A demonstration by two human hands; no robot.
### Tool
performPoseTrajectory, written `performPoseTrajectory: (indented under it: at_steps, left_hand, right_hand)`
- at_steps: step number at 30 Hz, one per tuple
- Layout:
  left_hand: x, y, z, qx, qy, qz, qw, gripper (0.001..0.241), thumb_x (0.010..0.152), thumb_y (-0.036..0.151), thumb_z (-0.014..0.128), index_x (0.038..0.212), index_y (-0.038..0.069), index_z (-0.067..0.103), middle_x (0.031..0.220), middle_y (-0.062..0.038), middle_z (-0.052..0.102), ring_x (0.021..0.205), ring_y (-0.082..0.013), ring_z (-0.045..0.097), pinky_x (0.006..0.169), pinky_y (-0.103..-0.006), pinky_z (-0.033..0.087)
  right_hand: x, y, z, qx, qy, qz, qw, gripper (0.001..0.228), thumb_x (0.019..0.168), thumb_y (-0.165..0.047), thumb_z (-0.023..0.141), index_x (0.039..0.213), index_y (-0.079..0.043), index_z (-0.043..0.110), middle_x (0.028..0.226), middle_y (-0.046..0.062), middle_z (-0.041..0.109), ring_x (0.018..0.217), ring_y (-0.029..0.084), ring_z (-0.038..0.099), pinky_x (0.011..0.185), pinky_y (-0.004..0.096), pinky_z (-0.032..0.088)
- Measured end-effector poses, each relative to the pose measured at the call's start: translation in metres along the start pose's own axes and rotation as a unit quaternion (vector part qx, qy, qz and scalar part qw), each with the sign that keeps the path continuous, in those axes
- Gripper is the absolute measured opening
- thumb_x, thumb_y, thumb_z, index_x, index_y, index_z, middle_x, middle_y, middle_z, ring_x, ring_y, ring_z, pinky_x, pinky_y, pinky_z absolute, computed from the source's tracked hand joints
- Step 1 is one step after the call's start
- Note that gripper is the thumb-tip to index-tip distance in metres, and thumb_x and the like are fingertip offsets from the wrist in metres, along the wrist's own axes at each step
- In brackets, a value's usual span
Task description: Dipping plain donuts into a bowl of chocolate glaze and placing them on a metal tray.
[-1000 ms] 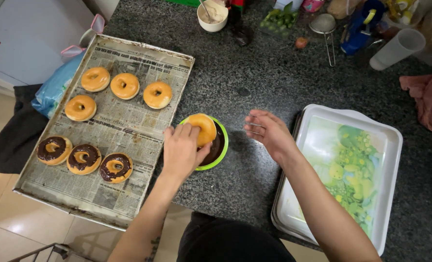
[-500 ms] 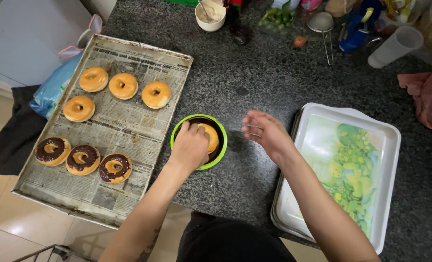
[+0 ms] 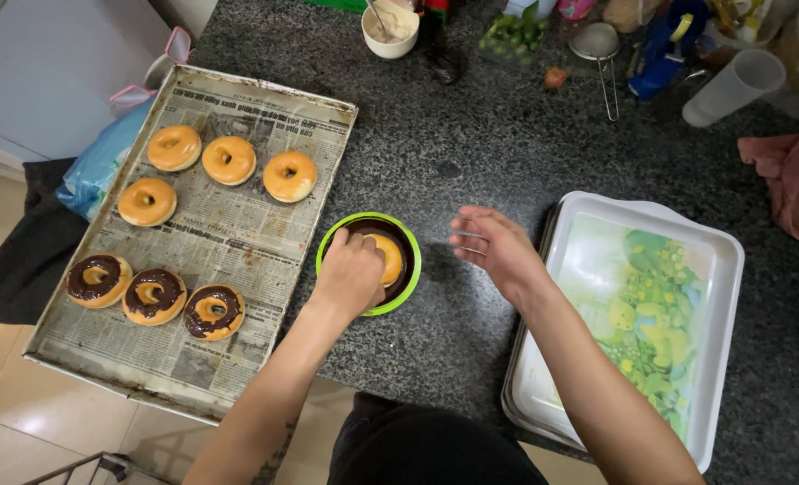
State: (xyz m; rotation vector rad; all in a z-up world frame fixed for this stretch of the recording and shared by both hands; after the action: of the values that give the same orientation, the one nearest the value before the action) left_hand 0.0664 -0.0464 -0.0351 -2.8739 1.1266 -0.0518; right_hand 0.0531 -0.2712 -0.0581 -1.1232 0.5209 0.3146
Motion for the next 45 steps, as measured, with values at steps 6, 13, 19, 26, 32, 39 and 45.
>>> performPoseTrajectory:
  at_steps: [6,13,19,26,32,39,45]
  left_hand:
    - [-0.012,-0.008,-0.055,-0.091,0.099,-0.014,0.991,0.027,0.062,0.025,0.077,0.077,0.004,0.07,0.083,-0.012,0.069,0.088,-0.0276,0.065,0.088,-0.0422,0.044]
    - [-0.013,-0.008,-0.04,-0.077,0.102,-0.018,0.992,0.024,0.062,0.025,0.078,0.074,0.006,0.07,0.081,-0.011,0.069,0.086,-0.0271,0.065,0.087,-0.0419,0.044]
    - [-0.004,-0.003,-0.012,-0.031,0.06,-0.009,0.998,0.023,0.057,0.025,0.079,0.068,0.007,0.072,0.08,-0.012,0.069,0.087,-0.0283,0.065,0.086,-0.042,0.045]
    - [-0.003,-0.001,-0.002,0.003,0.023,-0.004,1.0,0.019,0.06,0.024,0.076,0.068,0.007,0.073,0.081,-0.012,0.069,0.088,-0.0282,0.064,0.086,-0.0414,0.045]
    - [-0.011,-0.005,-0.046,-0.055,0.077,-0.014,0.995,0.021,0.062,0.022,0.075,0.074,0.005,0.071,0.084,-0.013,0.068,0.089,-0.0288,0.064,0.09,-0.0422,0.045]
    - [-0.026,-0.009,-0.055,-0.125,0.145,-0.045,0.98,0.034,0.07,0.029,0.079,0.091,0.003,0.071,0.094,-0.013,0.068,0.093,-0.0301,0.064,0.092,-0.0456,0.043]
    - [-0.037,-0.017,-0.05,-0.228,0.141,-0.14,0.953,0.04,0.068,0.033,0.082,0.092,0.002,0.074,0.095,-0.015,0.068,0.096,-0.032,0.063,0.091,-0.0467,0.041]
  right_hand:
    - [0.0,-0.001,0.0,-0.002,0.005,0.002,1.0,0.03,0.1,-0.021,0.054,0.127,-0.008,0.059,0.11,0.006,0.07,0.097,0.019,0.069,0.084,0.035,0.058]
    - [0.002,0.003,0.005,-0.001,-0.005,0.0,1.0,0.029,0.1,-0.021,0.055,0.126,-0.007,0.059,0.111,0.006,0.07,0.097,0.02,0.069,0.085,0.036,0.057]
    - [0.007,0.008,0.0,0.01,-0.021,-0.003,1.0,0.031,0.1,-0.022,0.054,0.127,-0.007,0.059,0.111,0.007,0.07,0.098,0.02,0.069,0.085,0.036,0.058]
    - [0.005,0.005,-0.002,0.0,-0.007,-0.001,1.0,0.033,0.099,-0.021,0.054,0.129,-0.007,0.058,0.112,0.006,0.07,0.098,0.019,0.069,0.086,0.036,0.057]
    - [0.001,0.002,0.001,-0.008,0.0,0.005,1.0,0.033,0.1,-0.022,0.055,0.129,-0.007,0.057,0.112,0.006,0.07,0.098,0.019,0.069,0.086,0.036,0.056]
    - [0.001,0.005,0.004,-0.001,-0.005,0.003,1.0,0.032,0.099,-0.021,0.056,0.127,-0.008,0.059,0.112,0.006,0.07,0.099,0.019,0.069,0.087,0.037,0.057]
    - [-0.001,0.005,0.003,0.003,-0.01,-0.004,1.0,0.031,0.099,-0.022,0.056,0.127,-0.008,0.059,0.113,0.006,0.07,0.1,0.021,0.069,0.089,0.038,0.056]
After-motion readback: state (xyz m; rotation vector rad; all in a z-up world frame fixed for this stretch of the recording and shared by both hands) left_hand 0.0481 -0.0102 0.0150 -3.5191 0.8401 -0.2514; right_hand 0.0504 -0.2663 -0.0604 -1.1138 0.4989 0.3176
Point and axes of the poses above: each hand's wrist, its own x-axis towards the middle knuckle, its own z-axis out of the palm, y = z × x, the point moved 5 cm from there along x, towards the middle knuckle
